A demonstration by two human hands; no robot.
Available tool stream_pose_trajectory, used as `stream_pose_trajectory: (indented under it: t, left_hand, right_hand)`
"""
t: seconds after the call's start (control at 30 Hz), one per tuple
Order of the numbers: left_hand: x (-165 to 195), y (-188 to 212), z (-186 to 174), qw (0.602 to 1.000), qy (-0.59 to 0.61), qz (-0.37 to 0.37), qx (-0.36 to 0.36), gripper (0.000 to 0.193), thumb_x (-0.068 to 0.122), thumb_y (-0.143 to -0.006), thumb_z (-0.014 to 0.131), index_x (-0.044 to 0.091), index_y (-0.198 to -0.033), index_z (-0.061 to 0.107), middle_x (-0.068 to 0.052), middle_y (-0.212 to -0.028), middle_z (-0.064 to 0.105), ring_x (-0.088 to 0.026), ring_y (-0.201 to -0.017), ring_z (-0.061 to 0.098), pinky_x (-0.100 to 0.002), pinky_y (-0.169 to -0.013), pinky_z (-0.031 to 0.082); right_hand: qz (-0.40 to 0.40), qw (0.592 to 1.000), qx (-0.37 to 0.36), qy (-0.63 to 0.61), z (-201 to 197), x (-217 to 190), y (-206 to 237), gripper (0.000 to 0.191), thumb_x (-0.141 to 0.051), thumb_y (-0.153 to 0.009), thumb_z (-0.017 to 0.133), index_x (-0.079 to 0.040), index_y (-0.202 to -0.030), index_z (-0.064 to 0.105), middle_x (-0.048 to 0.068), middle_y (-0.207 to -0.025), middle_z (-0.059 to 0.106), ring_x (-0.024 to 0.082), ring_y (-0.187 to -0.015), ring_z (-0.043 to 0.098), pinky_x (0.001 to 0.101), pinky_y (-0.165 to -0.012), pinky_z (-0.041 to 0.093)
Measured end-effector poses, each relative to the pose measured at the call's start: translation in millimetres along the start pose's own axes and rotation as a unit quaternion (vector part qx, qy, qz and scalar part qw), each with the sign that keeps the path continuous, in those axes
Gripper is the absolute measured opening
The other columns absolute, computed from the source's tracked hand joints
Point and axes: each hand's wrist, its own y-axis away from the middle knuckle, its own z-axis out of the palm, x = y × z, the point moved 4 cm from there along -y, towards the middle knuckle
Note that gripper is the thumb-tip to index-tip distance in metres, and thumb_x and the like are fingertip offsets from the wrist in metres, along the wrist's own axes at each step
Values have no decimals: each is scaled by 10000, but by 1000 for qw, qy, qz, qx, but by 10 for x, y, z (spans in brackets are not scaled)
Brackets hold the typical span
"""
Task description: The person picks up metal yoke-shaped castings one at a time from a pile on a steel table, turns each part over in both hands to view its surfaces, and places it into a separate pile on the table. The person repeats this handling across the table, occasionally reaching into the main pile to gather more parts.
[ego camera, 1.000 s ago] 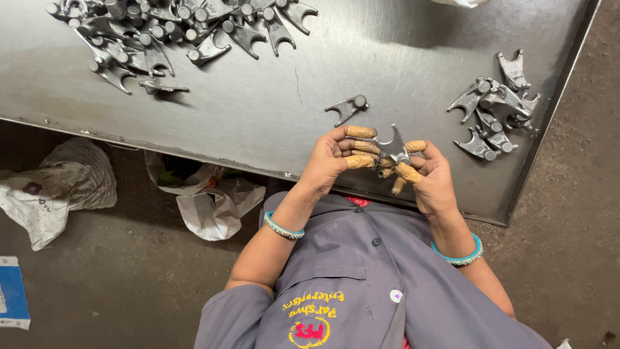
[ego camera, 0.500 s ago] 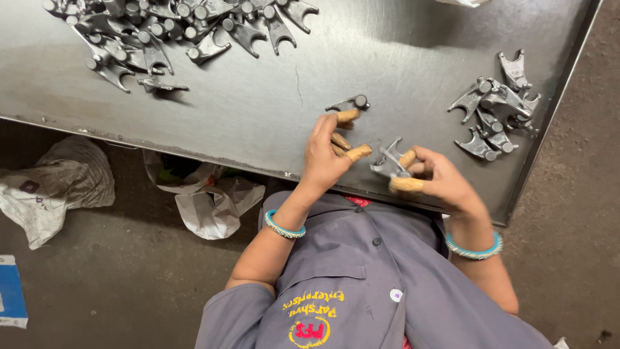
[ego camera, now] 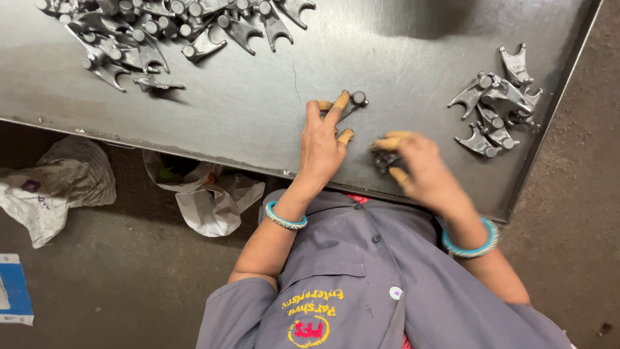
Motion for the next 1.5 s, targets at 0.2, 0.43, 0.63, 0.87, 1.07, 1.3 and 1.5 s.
stream_pose_trajectory:
  t: [0.2, 0.43, 0.63, 0.87, 1.07, 1.3, 1.5]
  left_hand:
    - [-57, 7, 127, 1000, -15, 7, -21, 633, -3, -810, 779, 82, -1409, 595, -151, -1122, 524, -355, -965, 600, -456, -824, 506]
    - [83, 109, 261, 992, 72, 2, -103, 658, 12, -813, 783, 77, -1435, 579, -134, -1100, 558, -295, -829, 666, -414, -755, 533]
    - [187, 233, 256, 980, 165, 47, -101, 556, 25, -778, 828, 21, -1293, 620, -126, -1089, 630, -264, -923, 689, -373, -786, 553]
    - [240, 330, 174, 963, 247, 56, -94, 388, 25, -834, 788, 33, -1210, 688, -98, -1056, 738, -217, -950, 740, -320, -832, 586]
    - [161, 370, 211, 948, 304, 17, -95, 273, 44, -872, 795, 3, -1134, 730, -89, -1052, 768, -141, -929, 733, -284, -833, 587]
    - [4, 415, 344, 920, 370, -61, -115, 202, 39, -908, 765, -22, -1100, 740, -70, -1012, 784, -96, -911, 713, -267, -839, 588]
    - [-24, 437, 359, 932, 346, -51, -94, 184, 24, -914, 738, -19, -1093, 732, -72, -993, 789, -101, -899, 729, -268, -817, 588]
  right_hand:
    - [61, 989, 91, -96, 307, 459, 332, 472, 132, -767, 738, -84, -1182, 681, 108, -1221, 699, 254, -1172, 660, 411, -1006, 519]
    - [179, 704, 152, -670, 340, 1090, 584, 438, 141, -893, 746, -73, -1257, 631, 130, -1291, 668, 232, -1232, 654, 385, -1006, 566]
    - [204, 615, 129, -751, 441, 1191, 652, 464, 86, -874, 762, -117, -1273, 639, 181, -1294, 691, 262, -1128, 692, 374, -911, 567]
    - [215, 594, 124, -765, 497, 1124, 625, 456, 58, -877, 762, -104, -1290, 660, 193, -1322, 689, 273, -1175, 685, 400, -979, 561]
    - [222, 664, 127, -703, 486, 994, 563, 426, 18, -907, 748, -83, -1309, 649, 172, -1257, 706, 249, -1090, 704, 367, -898, 588]
    - [246, 748, 98, -609, 538, 953, 592, 293, -172, -990, 727, 13, -1200, 641, 144, -910, 727, 199, -711, 709, 307, -598, 584]
    - [269, 759, 83, -587, 579, 1001, 642, 283, -192, -974, 729, 8, -1139, 615, 163, -847, 736, 197, -654, 709, 288, -524, 561]
